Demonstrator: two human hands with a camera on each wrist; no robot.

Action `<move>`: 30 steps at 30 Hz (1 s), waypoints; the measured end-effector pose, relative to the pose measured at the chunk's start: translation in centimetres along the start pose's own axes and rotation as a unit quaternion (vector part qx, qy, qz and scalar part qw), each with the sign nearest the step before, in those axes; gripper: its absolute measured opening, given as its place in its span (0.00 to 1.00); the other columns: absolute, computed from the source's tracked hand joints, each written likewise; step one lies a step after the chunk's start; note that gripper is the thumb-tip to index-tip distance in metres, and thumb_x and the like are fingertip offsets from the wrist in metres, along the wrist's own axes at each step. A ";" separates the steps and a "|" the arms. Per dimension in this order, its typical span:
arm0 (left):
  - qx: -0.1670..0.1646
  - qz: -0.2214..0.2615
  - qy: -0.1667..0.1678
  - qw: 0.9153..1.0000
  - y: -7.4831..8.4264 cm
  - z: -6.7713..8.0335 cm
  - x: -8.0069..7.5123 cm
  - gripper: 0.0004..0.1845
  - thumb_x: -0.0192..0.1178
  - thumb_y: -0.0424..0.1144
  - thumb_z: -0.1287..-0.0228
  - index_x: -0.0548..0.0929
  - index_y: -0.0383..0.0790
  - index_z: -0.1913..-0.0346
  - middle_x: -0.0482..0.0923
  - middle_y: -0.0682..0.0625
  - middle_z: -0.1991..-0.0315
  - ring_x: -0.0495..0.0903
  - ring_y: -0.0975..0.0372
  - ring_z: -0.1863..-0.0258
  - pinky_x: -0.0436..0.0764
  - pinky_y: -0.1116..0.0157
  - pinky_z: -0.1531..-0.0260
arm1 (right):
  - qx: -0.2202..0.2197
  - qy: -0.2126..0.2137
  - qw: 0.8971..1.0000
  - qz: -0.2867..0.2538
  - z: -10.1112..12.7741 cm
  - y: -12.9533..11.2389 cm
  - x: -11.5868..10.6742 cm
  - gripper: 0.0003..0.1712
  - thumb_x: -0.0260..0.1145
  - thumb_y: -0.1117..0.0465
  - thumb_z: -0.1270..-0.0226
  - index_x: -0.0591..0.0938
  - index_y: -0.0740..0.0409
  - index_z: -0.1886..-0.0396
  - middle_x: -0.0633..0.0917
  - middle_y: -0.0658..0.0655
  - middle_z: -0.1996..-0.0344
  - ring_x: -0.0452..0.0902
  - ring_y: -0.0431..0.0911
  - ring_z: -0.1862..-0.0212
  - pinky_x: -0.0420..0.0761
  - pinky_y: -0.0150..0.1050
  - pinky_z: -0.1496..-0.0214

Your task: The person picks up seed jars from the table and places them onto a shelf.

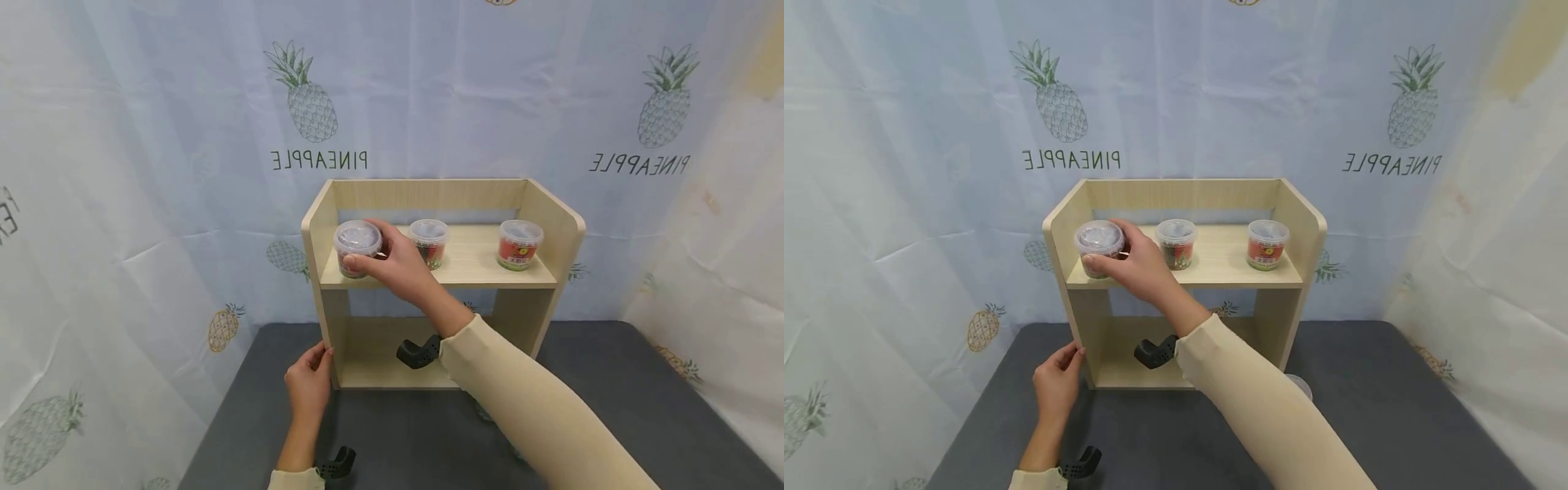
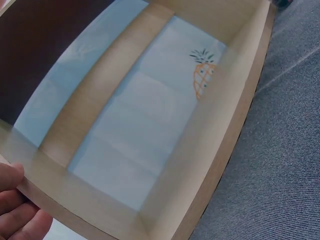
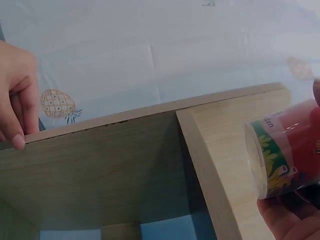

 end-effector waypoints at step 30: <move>-0.004 0.003 -0.023 1.000 -0.1 -0.2 0.0 0.13 0.66 0.38 0.35 0.88 0.37 0.51 0.88 0.43 0.59 0.88 0.55 0.60 0.88 0.58 0.64 | 0.118 -0.012 0.992 0.053 -4.4 2.9 1.4 0.47 0.71 0.41 0.39 0.62 0.50 0.26 0.77 0.53 0.40 0.75 0.44 0.41 0.78 0.43 0.39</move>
Point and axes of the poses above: each hand's wrist, its own z-axis away from the middle knuckle, its own x-axis out of the palm, y = z × x, the point moved 3 cm from there along -z, towards the middle knuckle
